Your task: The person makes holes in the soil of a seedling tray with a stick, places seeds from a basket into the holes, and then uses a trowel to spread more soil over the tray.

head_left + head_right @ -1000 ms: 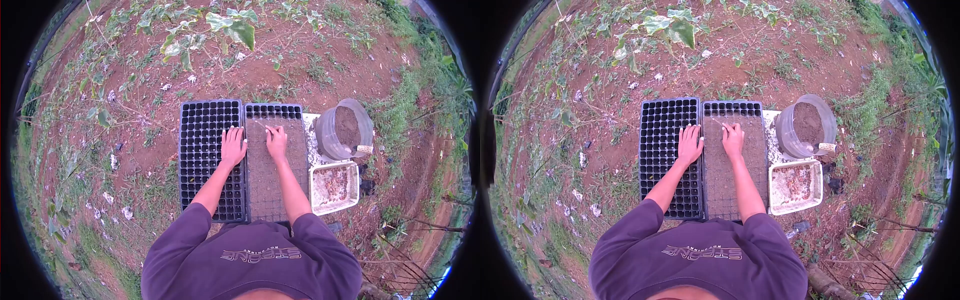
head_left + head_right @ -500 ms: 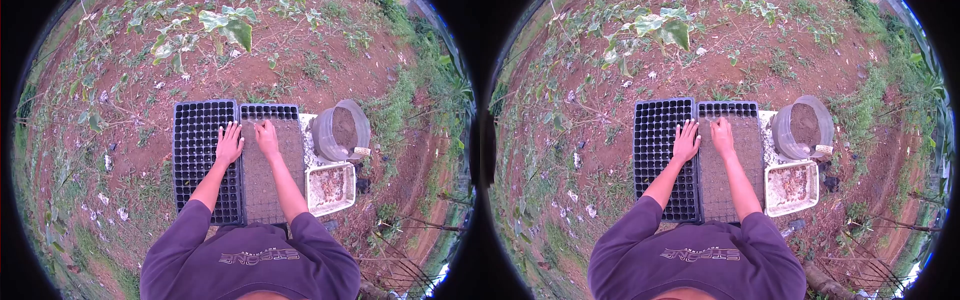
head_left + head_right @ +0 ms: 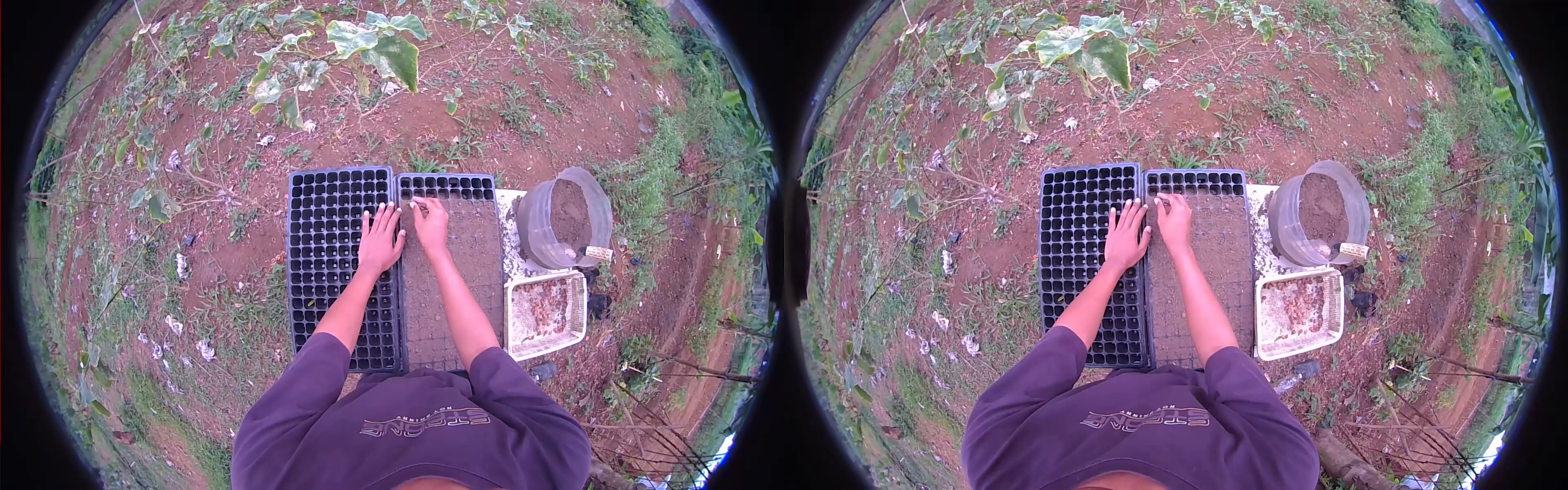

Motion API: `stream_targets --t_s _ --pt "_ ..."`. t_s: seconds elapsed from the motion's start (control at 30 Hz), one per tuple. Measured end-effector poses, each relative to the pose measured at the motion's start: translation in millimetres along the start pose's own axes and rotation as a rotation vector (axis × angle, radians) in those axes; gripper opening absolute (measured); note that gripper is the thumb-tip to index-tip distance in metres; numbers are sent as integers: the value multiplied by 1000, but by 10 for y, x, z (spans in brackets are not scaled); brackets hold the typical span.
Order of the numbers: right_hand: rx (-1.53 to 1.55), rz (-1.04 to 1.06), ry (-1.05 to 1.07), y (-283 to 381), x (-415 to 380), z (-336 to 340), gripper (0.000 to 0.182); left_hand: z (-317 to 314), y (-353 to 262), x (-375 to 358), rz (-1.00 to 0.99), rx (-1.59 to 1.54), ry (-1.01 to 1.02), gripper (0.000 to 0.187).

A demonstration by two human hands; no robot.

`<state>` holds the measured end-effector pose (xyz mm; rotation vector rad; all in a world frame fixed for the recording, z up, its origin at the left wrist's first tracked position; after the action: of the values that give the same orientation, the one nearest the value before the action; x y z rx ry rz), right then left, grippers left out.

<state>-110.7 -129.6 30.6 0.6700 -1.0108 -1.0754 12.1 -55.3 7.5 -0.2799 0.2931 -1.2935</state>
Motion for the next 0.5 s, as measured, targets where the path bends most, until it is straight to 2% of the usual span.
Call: stream_targets --t_s 0.03,0.1,0.33,0.5 --pt "2 0 2 -46 -16 10 16 0 4 2 -4 2 -9 56" --pt "-287 194 68 60 -48 68 15 9 8 2 -3 -5 -11 56" --pt "-339 289 -8 248 -125 241 16 31 -1 -1 2 -43 -10 55" --pt "-361 356 95 240 -78 154 14 16 7 -1 -4 -16 -25 55"
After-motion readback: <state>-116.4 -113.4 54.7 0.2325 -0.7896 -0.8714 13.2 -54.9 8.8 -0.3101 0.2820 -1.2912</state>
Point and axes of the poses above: each hand's wrist, its own x-axis towards the middle knuckle, its own z-axis out of the back of the hand, y = z × x, the point moved 6 cm from there along x, towards the middle knuckle, and after that the axes turned 15 degrees about z, right-handed, at the moved point
